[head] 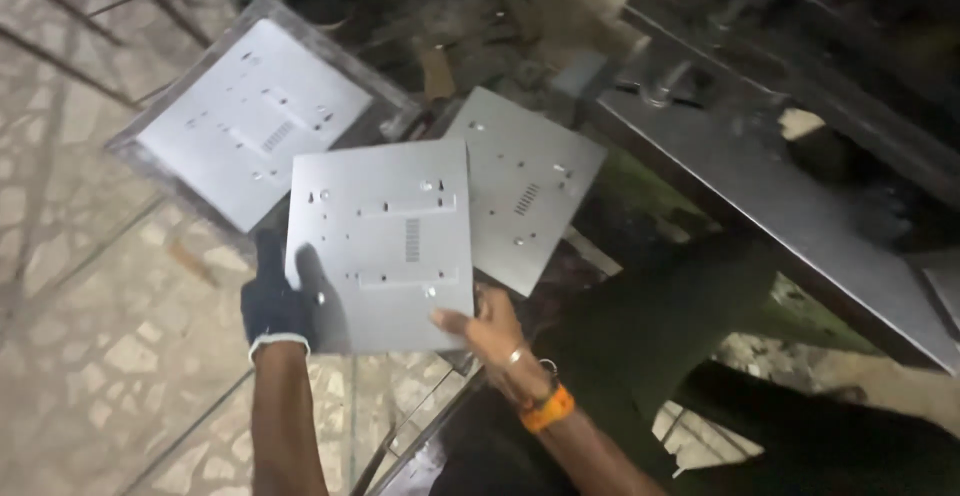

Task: The person repeatedly picks up rectangular metal sheets with pre-drilled holes and ventilation slots from a stack on a table. They place the sheets onto a metal press machine, then remove them and stack them onto a separate metal rack to the right.

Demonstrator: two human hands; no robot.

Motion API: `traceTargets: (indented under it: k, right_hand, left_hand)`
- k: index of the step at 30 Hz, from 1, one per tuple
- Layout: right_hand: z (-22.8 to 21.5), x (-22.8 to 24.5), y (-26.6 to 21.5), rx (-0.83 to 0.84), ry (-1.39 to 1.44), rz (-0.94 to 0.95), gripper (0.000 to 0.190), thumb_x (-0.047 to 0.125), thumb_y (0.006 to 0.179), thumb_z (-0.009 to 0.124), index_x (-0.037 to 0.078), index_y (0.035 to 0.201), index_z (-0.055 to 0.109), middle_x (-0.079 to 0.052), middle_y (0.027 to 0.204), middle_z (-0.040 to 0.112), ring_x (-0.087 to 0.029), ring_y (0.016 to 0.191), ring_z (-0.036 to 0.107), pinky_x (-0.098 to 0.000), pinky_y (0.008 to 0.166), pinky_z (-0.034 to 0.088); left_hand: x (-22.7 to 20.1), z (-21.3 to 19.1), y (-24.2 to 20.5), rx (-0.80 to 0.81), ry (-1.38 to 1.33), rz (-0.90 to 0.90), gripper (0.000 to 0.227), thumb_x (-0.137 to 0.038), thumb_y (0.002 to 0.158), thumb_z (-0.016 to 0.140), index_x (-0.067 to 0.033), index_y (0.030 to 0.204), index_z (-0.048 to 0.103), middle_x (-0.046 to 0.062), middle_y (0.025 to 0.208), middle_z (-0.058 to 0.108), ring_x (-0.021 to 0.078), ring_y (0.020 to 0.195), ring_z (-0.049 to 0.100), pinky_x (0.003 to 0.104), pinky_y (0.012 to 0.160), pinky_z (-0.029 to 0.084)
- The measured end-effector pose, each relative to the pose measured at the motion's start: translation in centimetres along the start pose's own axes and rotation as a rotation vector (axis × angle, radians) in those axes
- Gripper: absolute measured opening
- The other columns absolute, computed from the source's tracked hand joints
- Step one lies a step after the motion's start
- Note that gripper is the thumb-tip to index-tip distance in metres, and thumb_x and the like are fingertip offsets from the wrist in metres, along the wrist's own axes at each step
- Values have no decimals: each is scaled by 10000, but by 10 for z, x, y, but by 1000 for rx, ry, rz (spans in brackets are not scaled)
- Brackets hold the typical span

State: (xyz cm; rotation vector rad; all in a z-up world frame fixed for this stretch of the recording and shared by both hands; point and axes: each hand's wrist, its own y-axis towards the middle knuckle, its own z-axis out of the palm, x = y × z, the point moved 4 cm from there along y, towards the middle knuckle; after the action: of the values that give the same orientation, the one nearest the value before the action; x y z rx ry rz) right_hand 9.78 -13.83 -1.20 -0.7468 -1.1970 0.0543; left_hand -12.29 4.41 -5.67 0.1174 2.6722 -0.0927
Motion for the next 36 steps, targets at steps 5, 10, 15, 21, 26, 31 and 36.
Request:
traceTargets:
  k: [5,10,15,21,26,31,36]
  right_hand:
    - [-38,-6,-37,-68,3,-105,482,10,774,758,-95,1233,654,-188,1144,769,-241,1035,733,-353,942,576]
    - [-55,9,-56,-151,84,-133,478,13,780,767,-101,1226,639,-186,1120,766,-232,1036,734,-355,947,581]
    - [-78,30,-44,-200,67,-273,522,143,801,780,-93,1244,636,-190,1121,764,-243,1036,721,-364,942,570]
    - [-136,24,-26,-662,-456,-302,866,316,799,804,-67,1448,378,-264,1260,615,-280,1129,642,-360,912,531]
    - [-142,-68,38,-422,-380,-349,579,347,928,708,-22,1361,599,-188,1358,628,-252,1141,675,-371,923,551]
    - [-116,-109,81,-383,-124,-176,528,318,901,749,-18,1286,619,-153,1223,718,-188,1104,680,-332,952,528]
    - [-100,-71,66,-378,253,-316,643,237,857,794,-6,1353,465,-115,1277,640,-202,1173,622,-358,1009,508]
  left_hand:
    - [-30,21,-13,180,-192,-25,596,-311,989,559,-149,1539,399,286,971,728,438,815,710,520,710,545]
    - [-73,21,2,149,-254,155,600,-267,990,593,-69,1541,459,257,1041,738,399,860,721,486,728,543]
    - [-139,28,34,77,-206,369,704,-243,903,723,-63,1533,467,262,1088,715,444,893,696,512,750,523]
    - [-197,52,42,91,184,162,687,-660,1103,526,-63,1435,597,257,1287,693,455,1187,652,543,1107,457]
    - [-192,85,27,240,-32,245,757,-666,964,483,-49,1390,583,286,1317,597,483,1179,571,581,972,433]
    - [-165,78,29,235,-179,351,595,-528,1061,448,-36,1328,649,244,1333,642,450,1179,602,541,971,465]
    - [-131,108,7,-105,-308,642,405,-274,1169,449,-5,1368,676,203,1286,694,357,1120,660,424,942,509]
